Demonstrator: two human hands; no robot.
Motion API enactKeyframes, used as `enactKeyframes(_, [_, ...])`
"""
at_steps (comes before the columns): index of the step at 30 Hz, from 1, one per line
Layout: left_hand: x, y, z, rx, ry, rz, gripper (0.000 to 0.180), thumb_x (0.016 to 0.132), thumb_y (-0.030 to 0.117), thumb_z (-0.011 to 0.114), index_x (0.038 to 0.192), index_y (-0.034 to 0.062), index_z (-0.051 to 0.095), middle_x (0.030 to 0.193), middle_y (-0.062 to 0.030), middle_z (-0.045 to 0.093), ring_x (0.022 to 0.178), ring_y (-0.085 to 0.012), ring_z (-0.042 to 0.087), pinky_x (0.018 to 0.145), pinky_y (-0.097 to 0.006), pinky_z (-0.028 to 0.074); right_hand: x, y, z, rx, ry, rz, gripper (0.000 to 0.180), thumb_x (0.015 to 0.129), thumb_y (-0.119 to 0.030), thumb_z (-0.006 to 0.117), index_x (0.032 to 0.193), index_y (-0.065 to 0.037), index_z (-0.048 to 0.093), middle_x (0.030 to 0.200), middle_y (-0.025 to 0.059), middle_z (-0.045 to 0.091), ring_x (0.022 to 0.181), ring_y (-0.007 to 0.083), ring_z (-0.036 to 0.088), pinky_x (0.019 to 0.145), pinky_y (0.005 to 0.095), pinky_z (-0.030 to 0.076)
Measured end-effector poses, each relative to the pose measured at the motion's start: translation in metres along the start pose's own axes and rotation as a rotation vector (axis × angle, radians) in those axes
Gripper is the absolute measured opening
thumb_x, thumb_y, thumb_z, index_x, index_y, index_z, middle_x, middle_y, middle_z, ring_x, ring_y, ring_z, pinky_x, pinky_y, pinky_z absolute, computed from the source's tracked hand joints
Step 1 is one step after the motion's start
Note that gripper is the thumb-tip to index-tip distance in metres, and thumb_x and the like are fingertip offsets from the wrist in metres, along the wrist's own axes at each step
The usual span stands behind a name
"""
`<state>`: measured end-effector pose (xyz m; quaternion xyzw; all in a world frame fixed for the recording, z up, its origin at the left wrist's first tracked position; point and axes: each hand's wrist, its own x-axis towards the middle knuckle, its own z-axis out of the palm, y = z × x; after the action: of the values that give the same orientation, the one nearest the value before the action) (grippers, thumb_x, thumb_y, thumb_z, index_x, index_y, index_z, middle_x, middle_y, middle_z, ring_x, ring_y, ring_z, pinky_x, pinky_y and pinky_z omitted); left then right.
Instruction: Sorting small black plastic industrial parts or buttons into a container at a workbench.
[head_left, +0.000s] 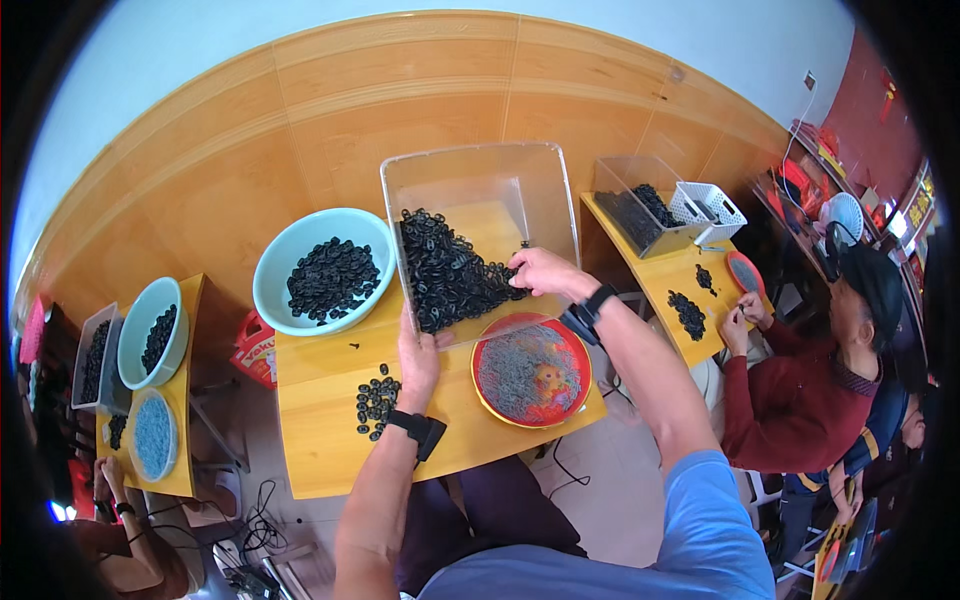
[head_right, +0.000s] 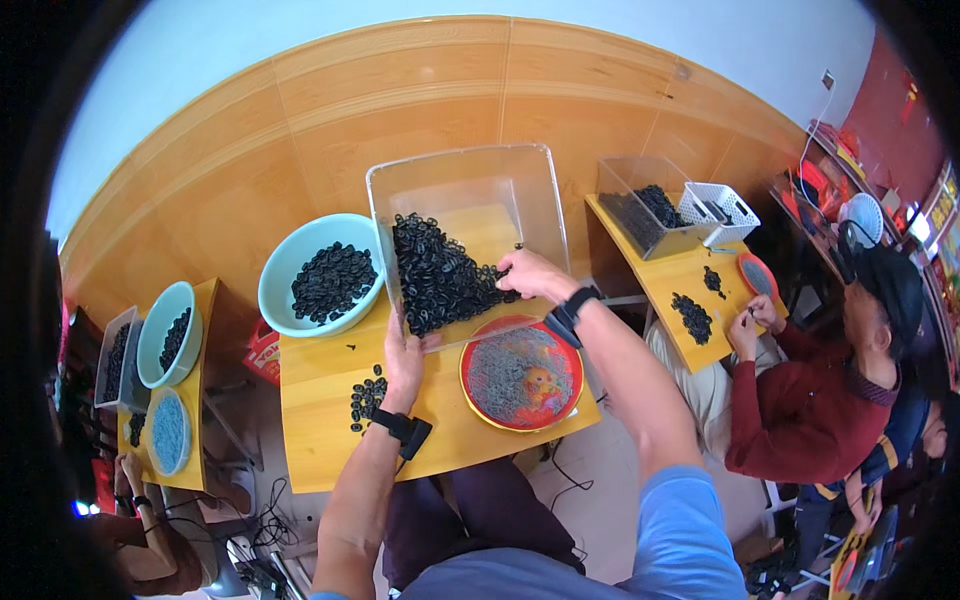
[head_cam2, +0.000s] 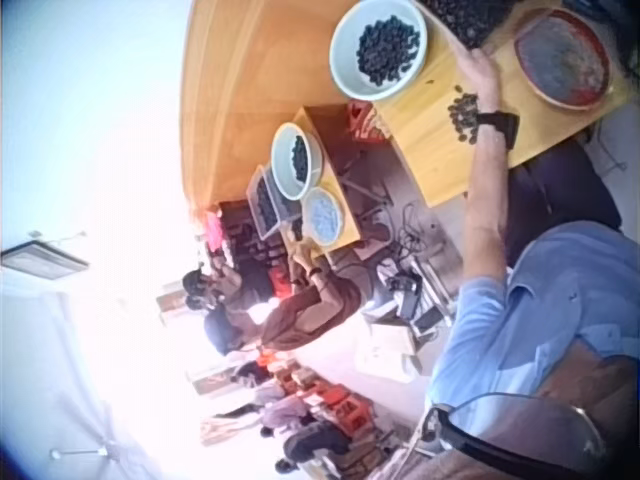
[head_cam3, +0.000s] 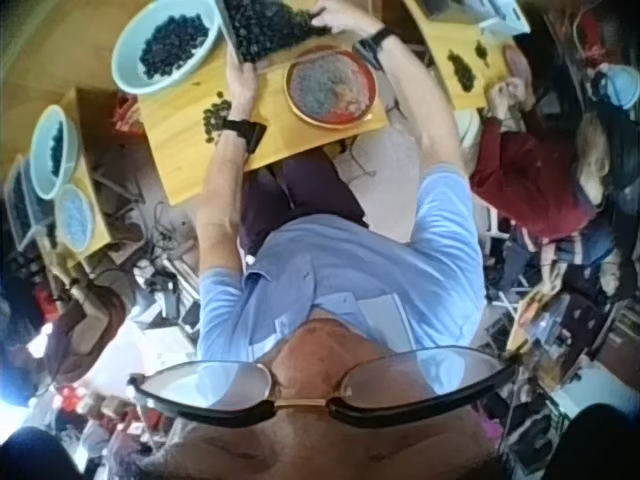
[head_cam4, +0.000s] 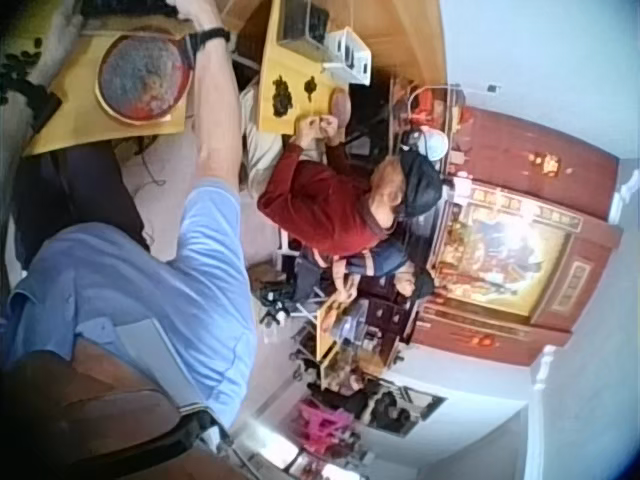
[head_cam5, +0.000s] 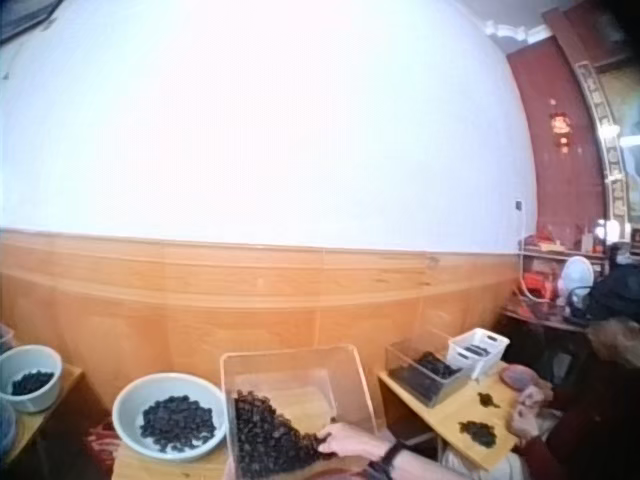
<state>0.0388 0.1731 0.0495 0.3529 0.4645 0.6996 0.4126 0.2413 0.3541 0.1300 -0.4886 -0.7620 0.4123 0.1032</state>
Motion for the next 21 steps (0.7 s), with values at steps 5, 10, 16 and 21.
enactKeyframes(5, [-0.003, -0.002, 0.001, 0.023, -0.005, 0.03, 0.079, 0.083, -0.021, 0.025, 0.155, 0.0092, 0.026, 0.148, -0.0122, 0.041, 0.124, -0.0268, 0.056, 0.09, -0.037, 0.06, 0.049, -0.009, 0.024, -0.284, 0.032, 0.361, 0.032, 0.083, -0.018, 0.073, 0.107, 0.003, 0.068, 0.096, 0.0148, 0.07, 0.081, 0.0247, 0.07, 0.058, 0.0375, 0.057])
enactKeyframes(10, [0.0, -0.001, 0.0, 0.022, 0.004, 0.028, 0.078, 0.081, -0.02, 0.027, 0.155, 0.0066, 0.026, 0.144, -0.0144, 0.045, 0.122, -0.0264, 0.057, 0.09, -0.036, 0.059, 0.064, -0.037, 0.072, -0.082, 0.035, 0.355, 0.037, 0.077, -0.019, 0.077, 0.106, 0.002, 0.071, 0.103, 0.0158, 0.072, 0.088, 0.0292, 0.07, 0.067, 0.0408, 0.059])
enactKeyframes(16, [0.008, 0.004, 0.0, 0.145, 0.039, 0.069, 0.077, 0.08, -0.018, 0.032, 0.154, 0.0053, 0.028, 0.14, -0.0183, 0.049, 0.12, -0.0282, 0.058, 0.089, -0.036, 0.058, 0.081, -0.066, 0.118, 0.402, -0.112, 0.158, 0.022, 0.078, -0.012, 0.069, 0.095, 0.002, 0.069, 0.08, 0.0111, 0.07, 0.069, 0.0264, 0.069, 0.061, 0.0435, 0.055])
enactKeyframes(21, [0.021, -0.004, 0.0, 0.348, 0.055, 0.118, 0.076, 0.078, -0.015, 0.039, 0.152, 0.0018, 0.03, 0.137, -0.0263, 0.05, 0.124, -0.0357, 0.055, 0.098, -0.04, 0.051, 0.112, -0.062, 0.125, 0.416, -0.085, 0.301, 0.029, 0.08, -0.017, 0.069, 0.102, 0.003, 0.068, 0.095, 0.0146, 0.069, 0.086, 0.0294, 0.068, 0.074, 0.0464, 0.054])
